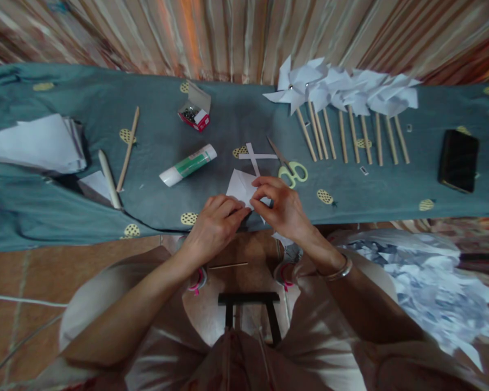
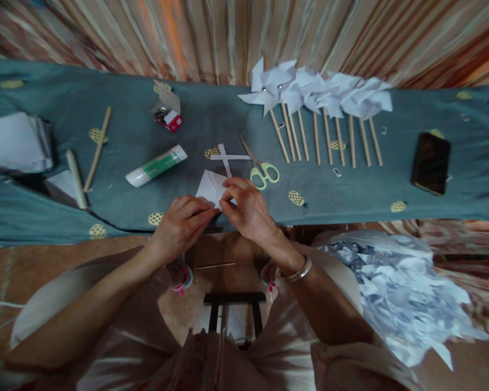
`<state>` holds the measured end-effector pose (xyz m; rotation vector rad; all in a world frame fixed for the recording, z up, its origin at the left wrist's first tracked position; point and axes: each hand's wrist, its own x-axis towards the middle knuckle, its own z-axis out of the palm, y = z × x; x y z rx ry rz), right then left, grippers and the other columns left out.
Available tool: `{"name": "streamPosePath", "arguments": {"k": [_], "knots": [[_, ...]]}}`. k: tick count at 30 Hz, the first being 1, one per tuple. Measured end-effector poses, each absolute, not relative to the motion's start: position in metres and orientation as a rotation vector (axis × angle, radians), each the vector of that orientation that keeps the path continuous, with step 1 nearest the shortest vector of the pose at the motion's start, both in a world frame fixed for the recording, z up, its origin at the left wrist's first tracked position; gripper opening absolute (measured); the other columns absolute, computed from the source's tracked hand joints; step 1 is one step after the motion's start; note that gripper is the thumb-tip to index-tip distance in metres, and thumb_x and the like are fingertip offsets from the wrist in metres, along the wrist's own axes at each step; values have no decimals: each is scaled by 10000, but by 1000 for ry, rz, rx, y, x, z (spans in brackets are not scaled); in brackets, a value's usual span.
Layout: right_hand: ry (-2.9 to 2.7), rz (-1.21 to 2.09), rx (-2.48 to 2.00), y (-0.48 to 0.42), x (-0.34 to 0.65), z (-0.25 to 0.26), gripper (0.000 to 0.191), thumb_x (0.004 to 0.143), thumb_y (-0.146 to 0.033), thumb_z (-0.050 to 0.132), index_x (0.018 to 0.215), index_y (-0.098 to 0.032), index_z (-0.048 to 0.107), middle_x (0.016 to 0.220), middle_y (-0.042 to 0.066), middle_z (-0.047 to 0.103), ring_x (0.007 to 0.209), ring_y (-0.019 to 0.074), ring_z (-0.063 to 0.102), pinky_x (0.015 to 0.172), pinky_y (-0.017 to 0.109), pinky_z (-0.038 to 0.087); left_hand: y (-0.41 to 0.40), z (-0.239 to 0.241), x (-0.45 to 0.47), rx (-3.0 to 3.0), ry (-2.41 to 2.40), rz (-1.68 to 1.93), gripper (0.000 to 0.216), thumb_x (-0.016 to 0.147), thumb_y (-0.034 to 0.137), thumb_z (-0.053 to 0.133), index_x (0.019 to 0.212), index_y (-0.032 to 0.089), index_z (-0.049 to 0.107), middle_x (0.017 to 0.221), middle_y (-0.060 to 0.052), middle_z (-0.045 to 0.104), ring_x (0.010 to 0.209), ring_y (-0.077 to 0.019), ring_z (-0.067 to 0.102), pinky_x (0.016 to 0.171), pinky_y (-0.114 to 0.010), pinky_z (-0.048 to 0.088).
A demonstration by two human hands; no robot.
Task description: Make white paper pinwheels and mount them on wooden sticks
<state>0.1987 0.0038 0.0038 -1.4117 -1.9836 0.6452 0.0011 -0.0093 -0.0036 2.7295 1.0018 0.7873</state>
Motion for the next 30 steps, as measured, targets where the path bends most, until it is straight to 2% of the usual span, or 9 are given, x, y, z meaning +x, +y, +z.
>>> {"name": "streamPosePath", "arguments": {"k": [8,12,18,23,30], "knots": [[-1972,607,-1401,3,198,0,87,832,-172,614,757,-210,639,1113,84,696,1046,240,645,919,410,511,-9,-4,1,2730,1006,799,181,961,165,541,1082,133,672,936,-77,688,894,-215,571,738,-348,441],[-1996,530,-1345,2,197,-4,69,855,-170,606,856,-205,666,1092,80,700,1039,231,641,924,401,518,-9,-4,2,2720,1011,792,178,967,172,533,1071,145,674,936,-74,690,897,-212,571,743,-349,438],[-2161,302,-1293,-4,196,-7,188,935,-184,512,926,-193,700,1175,97,659,1035,225,605,920,393,524,-9,-4,2,2719,1016,778,198,980,181,503,1067,156,680,931,-74,688,886,-209,565,738,-350,429],[-2318,135,-1295,-12,192,-3,249,896,-94,457,957,-179,683,1235,109,624,1125,255,548,971,415,505,-9,-3,2,2739,1014,768,196,973,176,511,1061,135,681,905,-77,678,872,-214,552,724,-349,418],[-2391,141,-1329,-19,178,-10,277,909,-65,427,1021,-154,664,1242,117,638,1096,266,556,977,428,491,-8,-2,3,2762,1038,768,176,968,209,524,986,146,688,865,-68,671,846,-222,537,717,-355,409]]}}
